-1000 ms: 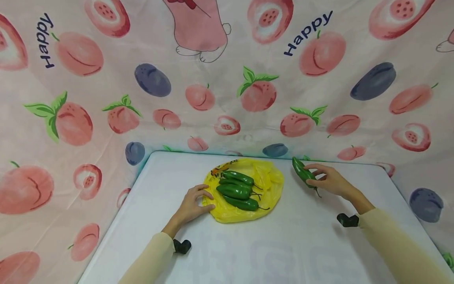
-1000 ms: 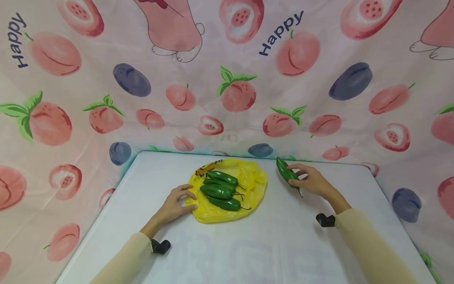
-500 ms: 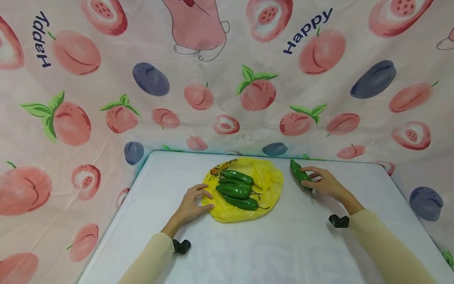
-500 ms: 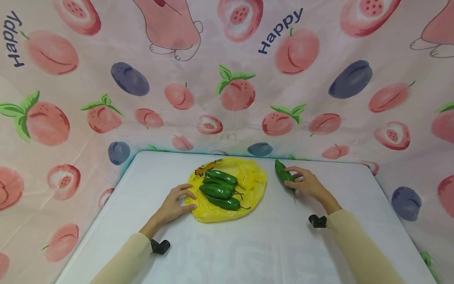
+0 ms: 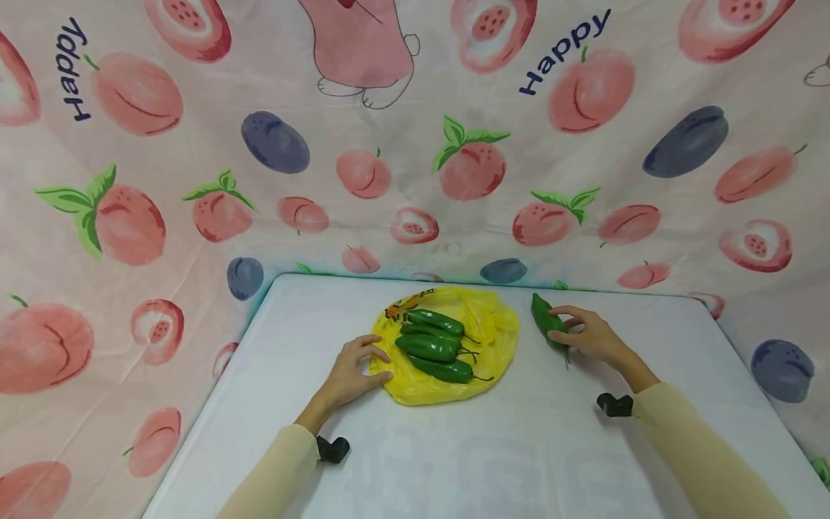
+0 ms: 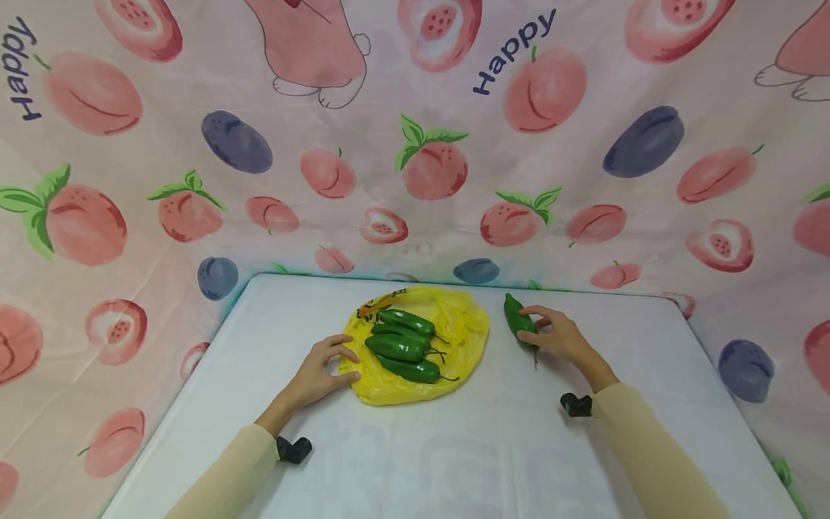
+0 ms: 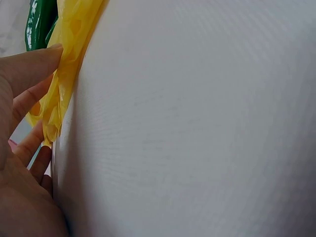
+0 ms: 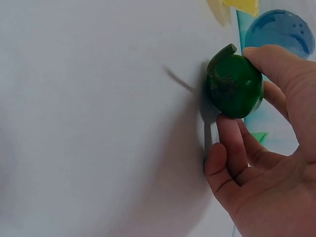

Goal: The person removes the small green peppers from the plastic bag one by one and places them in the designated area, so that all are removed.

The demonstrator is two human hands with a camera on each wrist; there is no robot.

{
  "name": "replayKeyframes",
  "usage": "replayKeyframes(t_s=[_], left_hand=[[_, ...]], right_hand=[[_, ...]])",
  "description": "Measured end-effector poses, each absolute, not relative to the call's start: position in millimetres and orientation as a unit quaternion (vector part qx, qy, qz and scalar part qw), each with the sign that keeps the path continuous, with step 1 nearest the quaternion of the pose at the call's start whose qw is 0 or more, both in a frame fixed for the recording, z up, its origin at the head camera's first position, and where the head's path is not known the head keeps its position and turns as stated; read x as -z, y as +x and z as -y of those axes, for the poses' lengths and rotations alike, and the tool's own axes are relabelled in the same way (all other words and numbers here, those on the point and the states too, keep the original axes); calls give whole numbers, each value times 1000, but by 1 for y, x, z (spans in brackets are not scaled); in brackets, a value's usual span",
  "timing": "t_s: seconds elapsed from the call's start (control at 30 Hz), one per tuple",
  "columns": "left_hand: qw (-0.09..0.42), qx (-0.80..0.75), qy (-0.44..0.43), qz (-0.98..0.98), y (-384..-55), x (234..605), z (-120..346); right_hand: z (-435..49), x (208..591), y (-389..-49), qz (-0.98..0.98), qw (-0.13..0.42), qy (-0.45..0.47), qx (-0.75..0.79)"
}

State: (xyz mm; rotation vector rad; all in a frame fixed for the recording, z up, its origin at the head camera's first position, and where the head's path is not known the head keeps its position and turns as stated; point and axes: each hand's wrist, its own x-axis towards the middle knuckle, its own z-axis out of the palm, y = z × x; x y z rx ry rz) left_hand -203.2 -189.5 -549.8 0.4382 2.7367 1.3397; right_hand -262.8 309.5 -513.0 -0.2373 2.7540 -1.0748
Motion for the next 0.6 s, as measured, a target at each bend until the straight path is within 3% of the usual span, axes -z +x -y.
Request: replayKeyframes(t_s=[0.6], left_hand=[[27, -438, 145, -887, -203, 547, 189]], right_hand=[[-304, 514, -261, -932, 92, -67, 344]])
